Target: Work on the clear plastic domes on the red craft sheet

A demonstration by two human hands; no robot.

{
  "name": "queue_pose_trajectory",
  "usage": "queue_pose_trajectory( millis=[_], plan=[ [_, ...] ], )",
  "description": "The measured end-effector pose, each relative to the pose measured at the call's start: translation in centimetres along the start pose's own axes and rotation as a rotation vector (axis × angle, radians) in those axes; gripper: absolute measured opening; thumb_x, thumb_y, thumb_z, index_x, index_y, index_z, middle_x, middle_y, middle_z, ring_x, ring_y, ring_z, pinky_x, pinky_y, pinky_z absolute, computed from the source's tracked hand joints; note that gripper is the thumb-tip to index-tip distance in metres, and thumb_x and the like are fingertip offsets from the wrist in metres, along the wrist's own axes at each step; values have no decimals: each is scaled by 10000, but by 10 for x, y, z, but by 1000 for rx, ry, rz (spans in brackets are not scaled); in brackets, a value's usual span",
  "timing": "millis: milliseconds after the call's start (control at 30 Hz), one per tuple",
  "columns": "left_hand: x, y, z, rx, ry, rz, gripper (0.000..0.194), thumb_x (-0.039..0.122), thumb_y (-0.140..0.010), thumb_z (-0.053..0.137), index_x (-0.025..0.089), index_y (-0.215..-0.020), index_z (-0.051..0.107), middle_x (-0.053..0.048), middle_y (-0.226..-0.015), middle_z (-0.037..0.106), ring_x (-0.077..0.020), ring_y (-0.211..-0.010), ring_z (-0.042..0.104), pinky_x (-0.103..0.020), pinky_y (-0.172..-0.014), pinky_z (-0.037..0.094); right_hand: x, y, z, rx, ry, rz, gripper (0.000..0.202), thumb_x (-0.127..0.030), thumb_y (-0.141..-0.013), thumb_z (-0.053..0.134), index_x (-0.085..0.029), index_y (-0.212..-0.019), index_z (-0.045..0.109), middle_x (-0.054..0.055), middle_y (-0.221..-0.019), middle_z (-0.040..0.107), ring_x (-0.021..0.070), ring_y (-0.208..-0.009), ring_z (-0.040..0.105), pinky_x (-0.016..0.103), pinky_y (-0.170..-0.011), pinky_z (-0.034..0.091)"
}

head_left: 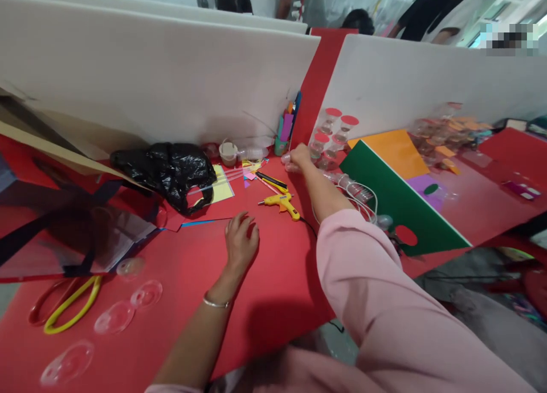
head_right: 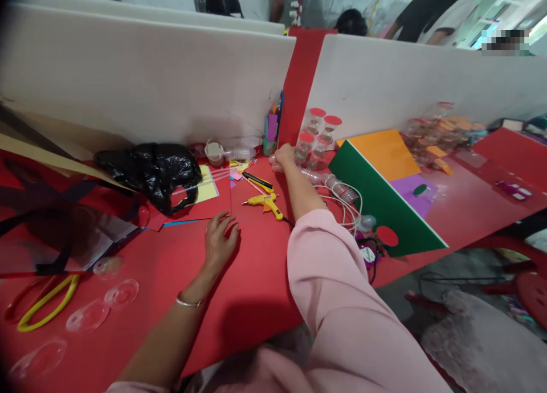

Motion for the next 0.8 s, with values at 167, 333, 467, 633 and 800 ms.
queue_pose_trajectory(
  millis=[167, 333, 467, 633, 800],
  plan=[
    [4, -1, 0, 7, 9, -3, 222, 326, -1023, 607, 270, -1166, 768, -151, -1373, 706, -299, -1278, 680, -507, -1130, 545, 16, -31, 20, 0, -21, 129, 537, -354, -1050, 618, 19, -1436, 626, 360, -1367, 698, 404, -1355, 685, 452, -1098, 550],
    [6, 0, 1, 1, -3, 10, 220, 316, -1030, 599, 252, -1166, 759, -156, -1365, 703, -295, -1289, 673, -500, -1132, 541, 22, -37, 33, 7, -20, 174, 831, -583, -903, 832, -45, -1479, 566, 324, -1423, 675, 408, -1413, 630, 504, -1151, 511],
    [6, 1, -1, 74, 35, 64, 179, 275, -1014, 635, 235, -1142, 754, -143, -1322, 724, -283, -1229, 696, -496, -1092, 552, 19, -35, 35, -3, 9, 234, 953, -547, -775, 960, -55, -1485, 556, 334, -1474, 614, 388, -1424, 604, 481, -1139, 513],
    [3, 2, -2, 140, 89, 101, 166, 231, -992, 667, 215, -1131, 757, -131, -1289, 732, -274, -1187, 703, -486, -1041, 564, 16, -28, 33, 26, -36, 195, 836, -469, -799, 949, -67, -1446, 607, 312, -1459, 601, 346, -1355, 625, 496, -1119, 497],
    [-4, 2, 0, 163, 131, 59, 167, 240, -980, 671, 219, -1108, 775, -132, -1277, 723, -277, -1204, 697, -489, -1060, 560, 9, -13, 35, 65, -133, 34, 810, -422, -807, 923, -196, -1513, 597, 198, -1427, 650, 333, -1308, 661, 508, -1107, 506]
  ],
)
Point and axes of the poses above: each hand's wrist, its own y-axis away from the middle knuckle, its own z-axis out of the palm, x = y × z, the point moved 6 cm from there along -y, towards the middle knuckle
